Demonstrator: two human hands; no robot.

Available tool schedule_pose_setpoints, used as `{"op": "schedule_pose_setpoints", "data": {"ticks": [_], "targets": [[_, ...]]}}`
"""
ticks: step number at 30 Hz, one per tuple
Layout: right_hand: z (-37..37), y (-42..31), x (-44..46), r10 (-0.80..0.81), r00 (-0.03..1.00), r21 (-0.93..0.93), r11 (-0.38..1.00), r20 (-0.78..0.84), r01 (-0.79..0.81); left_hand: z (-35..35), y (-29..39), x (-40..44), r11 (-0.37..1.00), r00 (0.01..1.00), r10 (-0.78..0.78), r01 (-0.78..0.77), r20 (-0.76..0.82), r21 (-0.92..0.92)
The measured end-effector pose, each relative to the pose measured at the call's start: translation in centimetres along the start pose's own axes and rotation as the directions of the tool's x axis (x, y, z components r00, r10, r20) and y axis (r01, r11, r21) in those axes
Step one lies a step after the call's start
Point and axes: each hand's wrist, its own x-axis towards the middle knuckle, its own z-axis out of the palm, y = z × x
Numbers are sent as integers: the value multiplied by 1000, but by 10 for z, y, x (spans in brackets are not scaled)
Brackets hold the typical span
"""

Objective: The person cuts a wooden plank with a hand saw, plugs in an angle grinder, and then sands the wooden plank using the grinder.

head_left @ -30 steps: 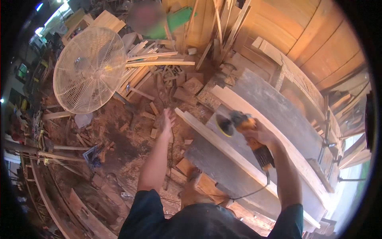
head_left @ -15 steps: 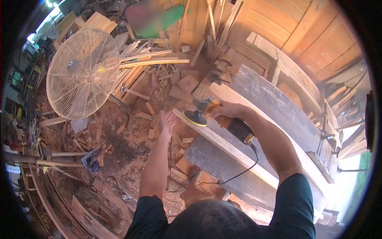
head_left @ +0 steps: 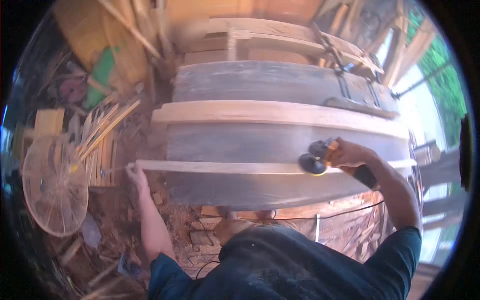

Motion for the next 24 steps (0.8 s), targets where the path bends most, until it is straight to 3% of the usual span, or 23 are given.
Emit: {"op": "schedule_pose_setpoints", "data": {"ticks": [1,3,4,5,7,9,10,11,12,13,14,15,17,19,20,22,24], "targets": [[-8,32,-27,91,994,27,996,-64,-89,13,20,-9,976,980,186,-177,-63,128],[-14,84,-70,265,931,27,963,-252,-267,55,67,-55,838,876,391,-466,282,284],[-11,111,-88,320,871,47,944,-372,-327,77,101,-100,885,743,386,-465,548,8],[-6,120,-104,380,817,113,923,-434,-369,93,135,-135,586,479,475,-798,738,141],[1,121,-132,496,712,290,868,-497,-402,124,191,-194,283,178,373,-957,911,71],[28,148,-142,439,654,446,879,-616,-170,149,181,-198,337,80,208,-942,975,5],[40,130,-149,371,656,451,891,-657,-54,159,184,-201,362,25,125,-932,992,-23],[62,143,-140,366,633,377,918,-682,-124,157,187,-204,382,79,19,-922,997,66],[69,100,-146,355,646,342,927,-676,-151,147,190,-212,385,123,-93,-911,988,150],[98,97,-132,302,641,442,895,-706,66,142,157,-210,339,125,153,-938,980,67],[112,60,-131,321,708,599,781,-629,177,132,121,-200,280,104,393,-960,914,-12],[124,25,-127,339,739,538,842,-582,37,123,111,-193,269,126,404,-963,906,14],[127,-48,-127,311,906,495,858,-285,-138,99,90,-174,240,149,410,-969,900,51],[140,-94,-115,210,970,373,916,-125,-151,73,75,-153,230,151,411,-972,899,58],[168,-93,-102,65,972,311,950,-228,9,60,73,-144,240,158,413,-969,897,60],[170,-99,-102,63,979,274,962,-193,-8,42,57,-120,215,166,398,-973,902,84],[170,-77,-106,182,957,304,946,-226,-108,24,42,-100,201,176,404,-974,898,101]]}}
